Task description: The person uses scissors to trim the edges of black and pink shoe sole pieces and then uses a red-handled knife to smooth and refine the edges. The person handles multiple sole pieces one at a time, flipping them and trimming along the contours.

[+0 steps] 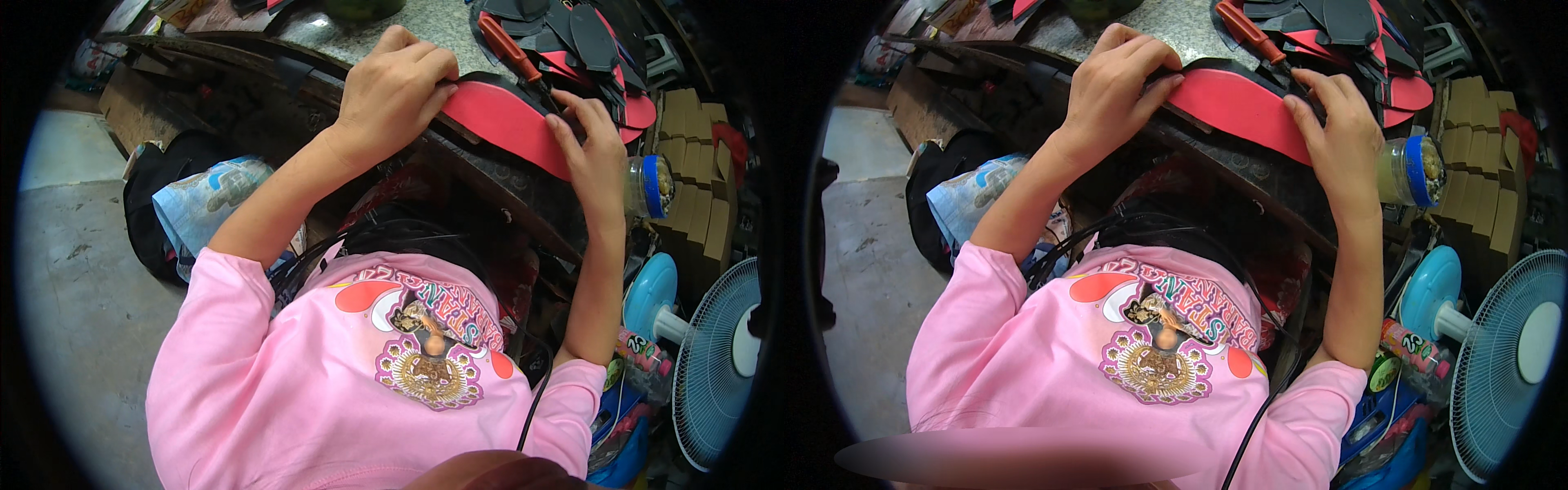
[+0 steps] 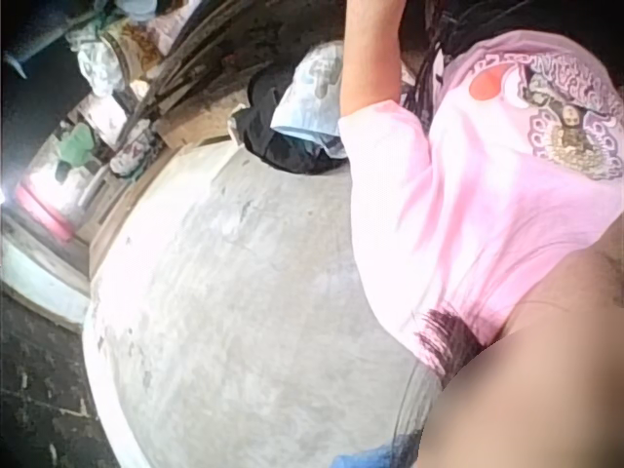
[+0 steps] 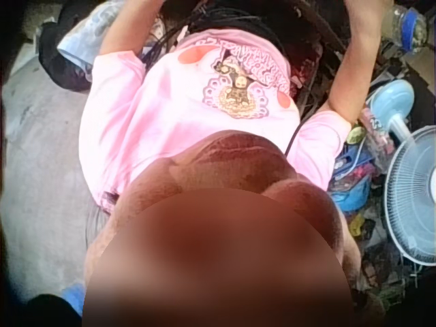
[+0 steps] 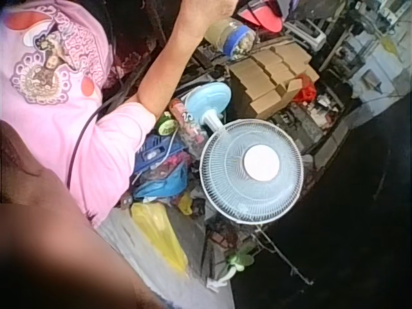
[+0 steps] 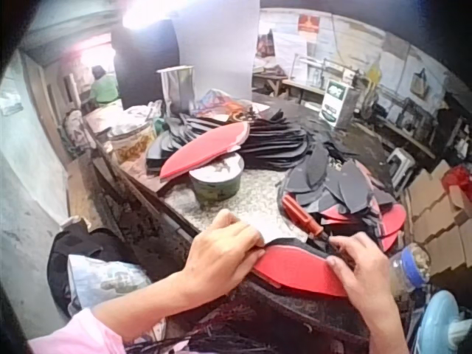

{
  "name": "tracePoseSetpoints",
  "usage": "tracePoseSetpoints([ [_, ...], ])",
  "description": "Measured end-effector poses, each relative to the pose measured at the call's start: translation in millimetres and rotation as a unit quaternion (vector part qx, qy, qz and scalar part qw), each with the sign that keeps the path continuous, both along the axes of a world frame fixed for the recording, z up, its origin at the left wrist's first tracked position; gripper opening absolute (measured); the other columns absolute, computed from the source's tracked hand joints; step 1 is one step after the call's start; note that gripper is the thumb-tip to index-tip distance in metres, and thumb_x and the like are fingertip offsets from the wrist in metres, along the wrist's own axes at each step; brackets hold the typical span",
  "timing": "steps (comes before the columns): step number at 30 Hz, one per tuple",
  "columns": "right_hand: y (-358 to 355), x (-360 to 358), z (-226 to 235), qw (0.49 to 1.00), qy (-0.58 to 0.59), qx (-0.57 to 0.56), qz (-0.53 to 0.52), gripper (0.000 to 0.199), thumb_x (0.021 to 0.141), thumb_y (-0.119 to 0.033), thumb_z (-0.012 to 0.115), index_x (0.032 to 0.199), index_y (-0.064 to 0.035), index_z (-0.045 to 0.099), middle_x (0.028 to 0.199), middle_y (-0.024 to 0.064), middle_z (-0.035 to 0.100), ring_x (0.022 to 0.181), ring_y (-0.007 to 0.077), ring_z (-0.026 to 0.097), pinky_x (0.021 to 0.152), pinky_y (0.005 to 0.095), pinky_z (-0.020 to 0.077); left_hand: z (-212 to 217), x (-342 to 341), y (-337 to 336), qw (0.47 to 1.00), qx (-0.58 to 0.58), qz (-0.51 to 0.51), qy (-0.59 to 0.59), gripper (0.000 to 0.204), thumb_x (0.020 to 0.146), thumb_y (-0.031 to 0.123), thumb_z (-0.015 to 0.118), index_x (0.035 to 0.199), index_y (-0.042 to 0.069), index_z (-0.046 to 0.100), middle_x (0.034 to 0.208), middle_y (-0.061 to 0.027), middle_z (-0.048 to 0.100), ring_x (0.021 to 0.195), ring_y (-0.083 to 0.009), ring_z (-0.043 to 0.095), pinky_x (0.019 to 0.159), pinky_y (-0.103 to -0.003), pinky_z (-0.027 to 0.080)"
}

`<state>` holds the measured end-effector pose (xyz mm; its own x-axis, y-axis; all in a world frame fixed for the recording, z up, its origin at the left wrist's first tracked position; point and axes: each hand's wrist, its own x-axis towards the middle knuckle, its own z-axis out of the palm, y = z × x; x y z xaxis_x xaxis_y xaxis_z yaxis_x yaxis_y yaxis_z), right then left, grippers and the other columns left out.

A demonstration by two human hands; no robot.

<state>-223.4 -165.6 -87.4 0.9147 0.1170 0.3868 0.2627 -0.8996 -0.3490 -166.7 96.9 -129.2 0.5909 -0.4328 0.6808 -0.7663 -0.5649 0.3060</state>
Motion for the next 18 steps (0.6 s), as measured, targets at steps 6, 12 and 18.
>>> tracePoseSetpoints([
  [6, -8.1, 26.6, -9.4, 0.982, 0.022, -0.164, -0.091, 0.025, 0.089, -0.029, 0.067, 0.105, -0.0106, 0.072, 0.095, 0.0084, 0.068, 0.087, 0.0315, 0.066, 0.078, 0.0431, 0.0519, -1.6, 12.6, -8.1, 0.998, 0.054, 0.011, 0.005, 0.021, 0.081, 0.017, 0.072, 0.101, 0.011, 0.068, 0.096, -0.006, 0.063, 0.098, -0.0285, 0.055, 0.089, -0.038, 0.047],
  [12, -13.8, 38.5, -13.2, 0.995, 0.016, -0.088, -0.049, 0.018, 0.089, -0.024, 0.069, 0.099, -0.008, 0.072, 0.094, 0.0073, 0.071, 0.083, 0.0288, 0.068, 0.074, 0.0391, 0.0531, -7.5, 17.6, -22.0, 0.998, 0.051, -0.01, -0.018, 0.023, 0.082, 0.023, 0.073, 0.103, 0.015, 0.072, 0.097, -0.0061, 0.062, 0.096, -0.0275, 0.055, 0.087, -0.037, 0.047],
  [18, 2.8, 39.1, 8.3, 0.912, 0.188, 0.364, 0.019, 0.018, 0.099, -0.017, 0.061, 0.106, -0.001, 0.065, 0.093, 0.005, 0.067, 0.084, 0.0112, 0.066, 0.071, 0.0265, 0.0552, -11.3, 24.9, -20.2, 0.997, 0.024, -0.063, 0.033, 0.02, 0.08, 0.024, 0.075, 0.098, 0.015, 0.072, 0.094, -0.0045, 0.061, 0.093, -0.0259, 0.055, 0.083, -0.037, 0.047],
])
